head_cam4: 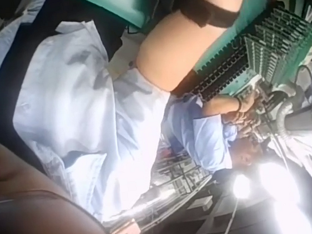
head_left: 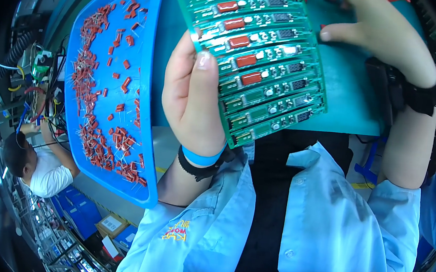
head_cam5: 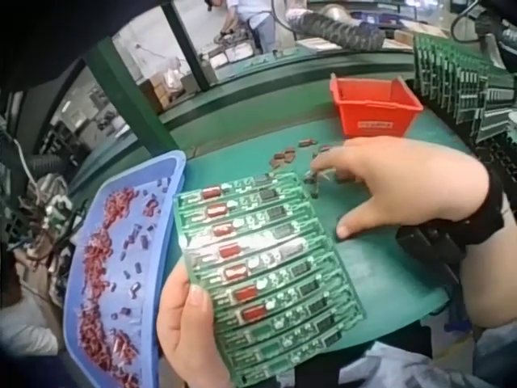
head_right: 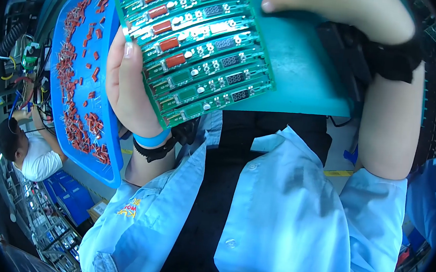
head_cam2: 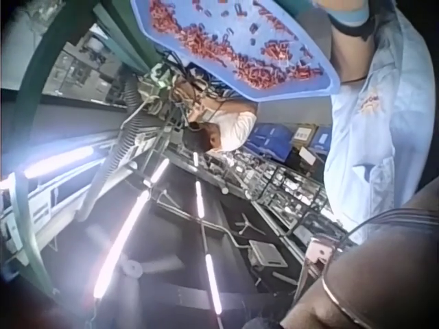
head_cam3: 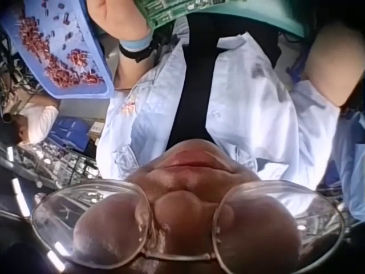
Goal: The person picks up red components from a tray and inserts them one by one into the slots of a green circuit board. They repeat this process until the board is full, then set it aside and begin on a new board.
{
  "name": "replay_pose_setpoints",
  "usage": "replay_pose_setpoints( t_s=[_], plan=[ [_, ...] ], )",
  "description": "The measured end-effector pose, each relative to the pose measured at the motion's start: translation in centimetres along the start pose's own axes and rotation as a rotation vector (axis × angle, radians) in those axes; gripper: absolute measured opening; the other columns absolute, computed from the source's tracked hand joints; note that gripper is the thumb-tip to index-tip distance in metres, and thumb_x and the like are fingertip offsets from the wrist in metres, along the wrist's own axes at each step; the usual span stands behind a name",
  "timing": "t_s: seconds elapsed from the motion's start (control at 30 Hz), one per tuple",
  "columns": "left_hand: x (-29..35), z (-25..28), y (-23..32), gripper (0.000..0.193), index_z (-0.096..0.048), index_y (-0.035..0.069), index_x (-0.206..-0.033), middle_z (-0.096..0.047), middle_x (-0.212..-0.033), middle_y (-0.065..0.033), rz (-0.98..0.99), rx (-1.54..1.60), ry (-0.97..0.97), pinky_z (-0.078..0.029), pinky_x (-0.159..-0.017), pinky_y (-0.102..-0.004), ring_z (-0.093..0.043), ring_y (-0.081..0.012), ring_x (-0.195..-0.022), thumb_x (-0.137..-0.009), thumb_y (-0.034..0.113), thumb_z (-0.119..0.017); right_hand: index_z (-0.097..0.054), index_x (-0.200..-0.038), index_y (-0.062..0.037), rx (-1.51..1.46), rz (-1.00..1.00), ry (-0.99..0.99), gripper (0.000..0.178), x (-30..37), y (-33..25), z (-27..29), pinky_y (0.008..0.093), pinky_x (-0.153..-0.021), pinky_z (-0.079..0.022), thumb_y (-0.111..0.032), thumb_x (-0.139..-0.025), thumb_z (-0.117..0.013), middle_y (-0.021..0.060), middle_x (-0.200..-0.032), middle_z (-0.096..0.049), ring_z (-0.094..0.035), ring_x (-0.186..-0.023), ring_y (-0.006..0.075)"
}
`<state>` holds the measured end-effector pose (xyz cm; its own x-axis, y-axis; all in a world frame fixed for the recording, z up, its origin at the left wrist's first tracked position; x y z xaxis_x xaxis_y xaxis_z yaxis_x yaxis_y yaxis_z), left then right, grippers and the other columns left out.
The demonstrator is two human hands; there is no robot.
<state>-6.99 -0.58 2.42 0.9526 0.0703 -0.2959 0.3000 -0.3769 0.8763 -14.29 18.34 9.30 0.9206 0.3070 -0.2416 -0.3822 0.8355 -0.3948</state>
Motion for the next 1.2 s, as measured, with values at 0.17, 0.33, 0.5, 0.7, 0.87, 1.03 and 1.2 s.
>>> replay_pose_setpoints(
  t_s=[0.17,0.33,0.5,0.7,0.87,1.03,1.2],
  plan=[
    [0.1,0.2,0.3,0.036,-0.040,-0.009,-0.126,-0.057,-0.111,-0.0144,0.001,0.001,0.031,-0.044,-0.087,-0.0275,-0.057,-0.0145,-0.097,-0.094,0.007,-0.040,-0.060,-0.095,0.0021,0.084,-0.150,-0.432,0.034,0.4,-0.3,-2.6,0.0343,-0.075,-0.047,-0.017,-0.070,-0.072,0.0151,-0.088,-0.060,-0.059,-0.089,0.0293],
    [0.1,0.1,0.4,0.036,-0.040,-0.009,-0.125,-0.057,-0.111,-0.0152,-0.006,-0.055,0.038,-0.045,-0.087,-0.0281,-0.057,-0.0154,-0.097,-0.094,0.007,-0.040,-0.060,-0.093,0.0025,0.124,-0.185,-0.439,0.029,0.6,0.5,-2.3,0.0357,-0.073,-0.047,-0.014,-0.071,-0.068,0.0173,-0.085,-0.060,-0.059,-0.085,0.0307],
    [0.2,0.5,0.4,0.036,-0.040,-0.010,-0.125,-0.057,-0.112,-0.0156,-0.001,-0.012,0.047,-0.045,-0.087,-0.0281,-0.057,-0.0153,-0.097,-0.093,0.007,-0.039,-0.061,-0.086,0.0014,0.004,0.154,-0.211,0.018,0.0,-2.1,-2.7,0.0376,-0.069,-0.047,-0.011,-0.073,-0.064,0.0189,-0.083,-0.060,-0.059,-0.079,0.0333],
    [0.2,0.3,0.4,0.036,-0.040,-0.010,-0.125,-0.056,-0.112,-0.0157,-0.016,-0.022,0.050,-0.044,-0.087,-0.0281,-0.057,-0.0152,-0.097,-0.093,0.007,-0.039,-0.059,-0.086,0.0033,0.000,0.126,-0.195,0.019,-0.2,-1.7,-2.4,0.0382,-0.068,-0.047,-0.009,-0.072,-0.061,0.0191,-0.081,-0.061,-0.059,-0.076,0.0337],
    [0.2,0.5,0.3,0.036,-0.039,-0.010,-0.125,-0.057,-0.112,-0.0154,-0.018,-0.050,0.045,-0.045,-0.086,-0.0280,-0.057,-0.0152,-0.097,-0.093,0.007,-0.040,-0.057,-0.088,0.0045,0.001,0.159,-0.083,0.019,0.0,-1.5,-1.2,0.0339,-0.068,-0.048,-0.006,-0.073,-0.060,0.0175,-0.078,-0.061,-0.061,-0.072,0.0285],
    [0.0,0.0,0.4,0.036,-0.039,-0.010,-0.126,-0.057,-0.112,-0.0149,-0.002,0.004,0.015,-0.045,-0.086,-0.0277,-0.057,-0.0150,-0.096,-0.093,0.008,-0.040,-0.057,-0.089,0.0037,-0.340,-0.041,-0.096,0.013,-0.2,-0.5,-0.4,0.0274,-0.068,-0.049,-0.001,-0.076,-0.059,0.0125,-0.081,-0.062,-0.061,-0.073,0.0174],
    [0.0,0.1,0.2,0.037,-0.039,-0.009,-0.126,-0.057,-0.112,-0.0144,0.012,0.028,-0.001,-0.045,-0.086,-0.0275,-0.057,-0.0150,-0.096,-0.094,0.008,-0.040,-0.058,-0.092,0.0033,-0.491,0.147,-0.077,0.013,0.2,-1.6,0.0,0.0255,-0.068,-0.050,0.001,-0.079,-0.058,0.0093,-0.088,-0.062,-0.060,-0.075,0.0120]
  ],
)
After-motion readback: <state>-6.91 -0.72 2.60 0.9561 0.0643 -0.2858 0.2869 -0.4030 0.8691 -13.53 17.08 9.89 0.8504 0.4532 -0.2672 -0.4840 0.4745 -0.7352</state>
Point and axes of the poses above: each hand's wrist, its own x-axis away from the middle knuckle, its own z-axis out of the back of the hand, y = z × x, the point moved 8 cm from there along -x, towards the middle knuckle
